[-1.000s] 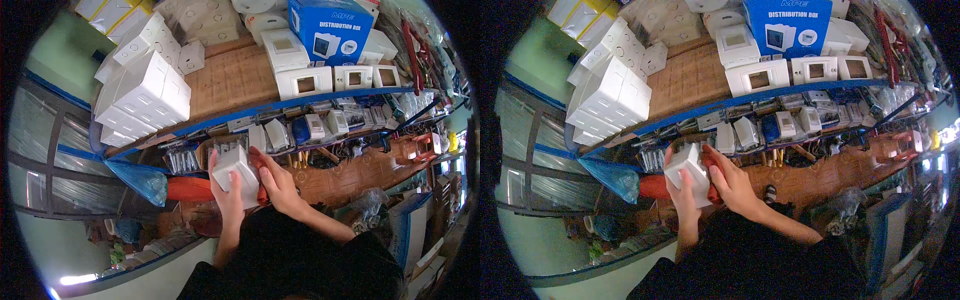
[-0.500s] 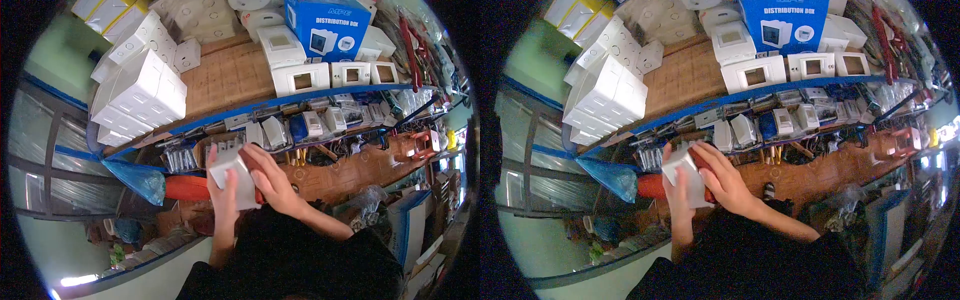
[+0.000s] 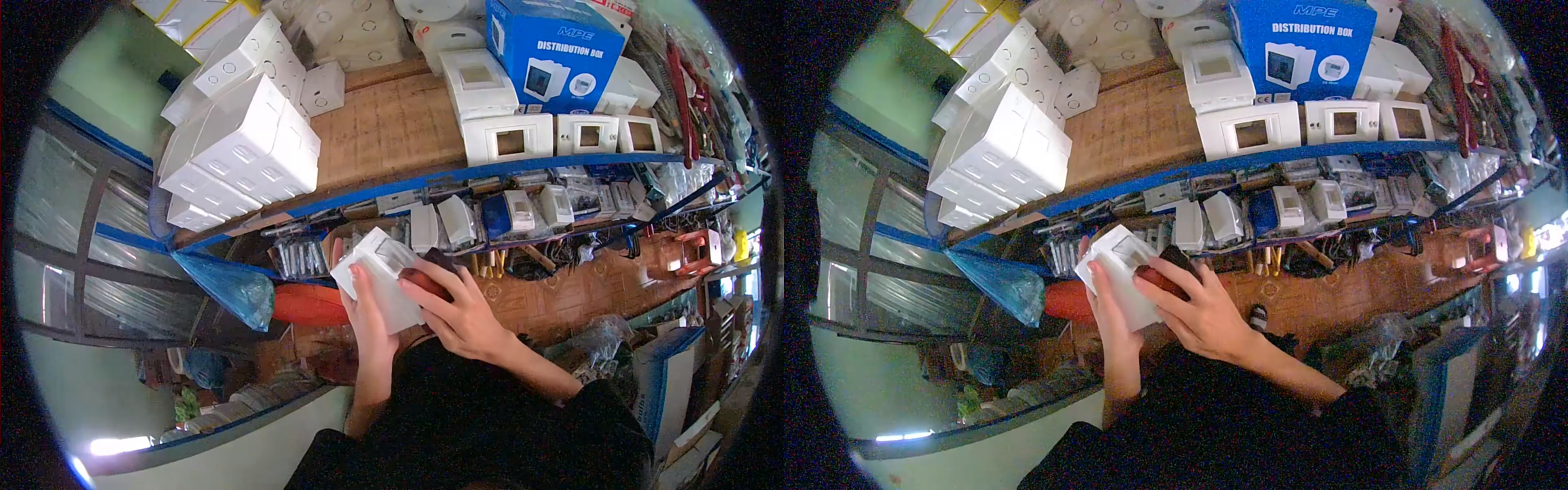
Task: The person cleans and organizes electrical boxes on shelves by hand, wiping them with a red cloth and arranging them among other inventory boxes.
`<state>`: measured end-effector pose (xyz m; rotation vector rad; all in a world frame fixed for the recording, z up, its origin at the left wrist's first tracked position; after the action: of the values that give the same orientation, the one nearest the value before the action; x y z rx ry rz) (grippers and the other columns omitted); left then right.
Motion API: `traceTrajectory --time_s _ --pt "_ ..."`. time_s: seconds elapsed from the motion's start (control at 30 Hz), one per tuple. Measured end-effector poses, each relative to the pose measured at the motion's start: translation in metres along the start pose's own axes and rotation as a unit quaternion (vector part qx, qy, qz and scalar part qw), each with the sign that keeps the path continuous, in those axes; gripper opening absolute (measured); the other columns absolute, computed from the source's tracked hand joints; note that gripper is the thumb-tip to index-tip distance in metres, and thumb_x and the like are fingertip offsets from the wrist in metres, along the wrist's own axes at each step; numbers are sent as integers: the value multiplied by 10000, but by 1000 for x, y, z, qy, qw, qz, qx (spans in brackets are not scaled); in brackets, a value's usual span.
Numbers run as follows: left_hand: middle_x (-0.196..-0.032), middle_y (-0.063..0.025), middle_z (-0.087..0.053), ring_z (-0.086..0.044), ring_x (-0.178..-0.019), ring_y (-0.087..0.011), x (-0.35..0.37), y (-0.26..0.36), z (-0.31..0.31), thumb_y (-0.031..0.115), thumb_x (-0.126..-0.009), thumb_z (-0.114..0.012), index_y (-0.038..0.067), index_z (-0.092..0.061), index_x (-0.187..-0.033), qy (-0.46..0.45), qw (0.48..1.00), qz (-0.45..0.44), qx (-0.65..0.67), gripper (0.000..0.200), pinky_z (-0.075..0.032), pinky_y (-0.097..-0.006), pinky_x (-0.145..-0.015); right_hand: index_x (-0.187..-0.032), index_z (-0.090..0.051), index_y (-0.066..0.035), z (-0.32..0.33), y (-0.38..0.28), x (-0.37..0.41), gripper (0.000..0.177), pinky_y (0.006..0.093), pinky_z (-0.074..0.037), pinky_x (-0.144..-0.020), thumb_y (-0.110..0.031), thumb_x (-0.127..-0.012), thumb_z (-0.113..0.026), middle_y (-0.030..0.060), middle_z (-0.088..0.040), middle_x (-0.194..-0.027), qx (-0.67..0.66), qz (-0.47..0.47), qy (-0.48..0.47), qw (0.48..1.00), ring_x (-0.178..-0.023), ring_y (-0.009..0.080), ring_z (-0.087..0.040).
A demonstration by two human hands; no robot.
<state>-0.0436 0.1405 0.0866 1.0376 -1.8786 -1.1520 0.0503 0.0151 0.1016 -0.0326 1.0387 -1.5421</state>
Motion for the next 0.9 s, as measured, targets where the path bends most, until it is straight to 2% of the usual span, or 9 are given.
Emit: traceTrajectory --time_s 0.07,0.17,0.27,0.4,0.5,0.6,0.7,0.83,0.9 --pt "-1372 -123 -515 -568 -1180 -240 -3 -1 2 410 -1040 -525 200 -265 -1557 -9 1000 -5 22 616 -514 -389 -946 -1405 -559 -204 3 -3 -2 527 469 -456 -889 -143 -892 -665 113 -515 -1449 21 19 -8 1000 -952 335 -575" --pt "-1378 -122 -507 -559 -1188 -236 -2 -2 1 371 -1040 -540 194 -260 -1558 -15 999 -1 36 614 -502 -383 -960 -1357 -579 -187 3 3 -5 490 439 -474 -852 -109 -883 -678 88 -597 -1365 35 33 42 998 -928 333 -596" --pt "-1397 -131 -490 -544 -1198 -228 3 -14 0 301 -1032 -569 162 -248 -1561 -5 1000 -29 1 635 -471 -369 -998 -1244 -634 -138 15 6 -18 391 402 -489 -821 -66 -864 -696 67 -658 -1270 -61 12 111 992 -909 320 -616" --pt "-1420 -150 -468 -531 -1205 -223 19 -23 -12 218 -1023 -573 104 -221 -1564 -46 996 -69 -18 656 -420 -355 -1054 -1072 -695 -78 27 12 -37 248 371 -514 -803 -40 -830 -731 94 -671 -1220 -30 -3 142 989 -919 300 -642" --pt "-1418 -146 -467 -532 -1205 -223 12 -22 -4 250 -1021 -586 130 -228 -1562 -73 993 -82 -43 659 -433 -366 -1040 -1081 -693 -71 22 16 -27 285 366 -521 -791 -13 -808 -746 100 -679 -1193 -50 -29 161 985 -906 288 -651" --pt "-1409 -132 -477 -534 -1207 -221 0 -27 12 304 -1021 -591 159 -252 -1554 6 1000 25 13 648 -449 -378 -1025 -1091 -693 -67 16 17 -5 311 359 -517 -776 3 -796 -756 96 -688 -1172 -23 -14 141 990 -905 273 -658" --pt "-1337 -116 -543 -595 -1149 -247 -3 -23 13 472 -1021 -542 122 -384 -1447 64 997 33 39 574 -509 -398 -955 -1086 -695 -68 3 21 3 328 344 -507 -767 13 -778 -770 96 -696 -1175 -85 -1 140 987 -930 257 -668" --pt "-1396 -104 -511 -542 -1227 -243 10 -30 -4 464 -1018 -541 114 -289 -1540 -76 997 -13 9 677 -449 -396 -1038 -1101 -691 -76 21 18 -17 252 384 -497 -819 -49 -852 -724 84 -698 -1179 -101 106 176 973 -996 264 -679" --pt "-1405 -121 -497 -514 -1254 -231 15 -26 -12 442 -970 -625 69 -228 -1566 -122 992 -39 -11 807 -418 -379 -1066 -1141 -651 -65 29 22 -32 212 412 -448 -982 -64 -929 -634 130 -649 -1244 -173 76 132 973 -1151 274 -619"
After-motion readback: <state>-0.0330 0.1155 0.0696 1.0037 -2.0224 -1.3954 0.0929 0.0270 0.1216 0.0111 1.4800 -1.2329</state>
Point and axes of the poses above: each hand's wrist, its own x-axis away from the middle knuckle, its own z-axis out of the back of the hand, y = z × x, the point moved 5 cm from there along -x, towards the middle knuckle
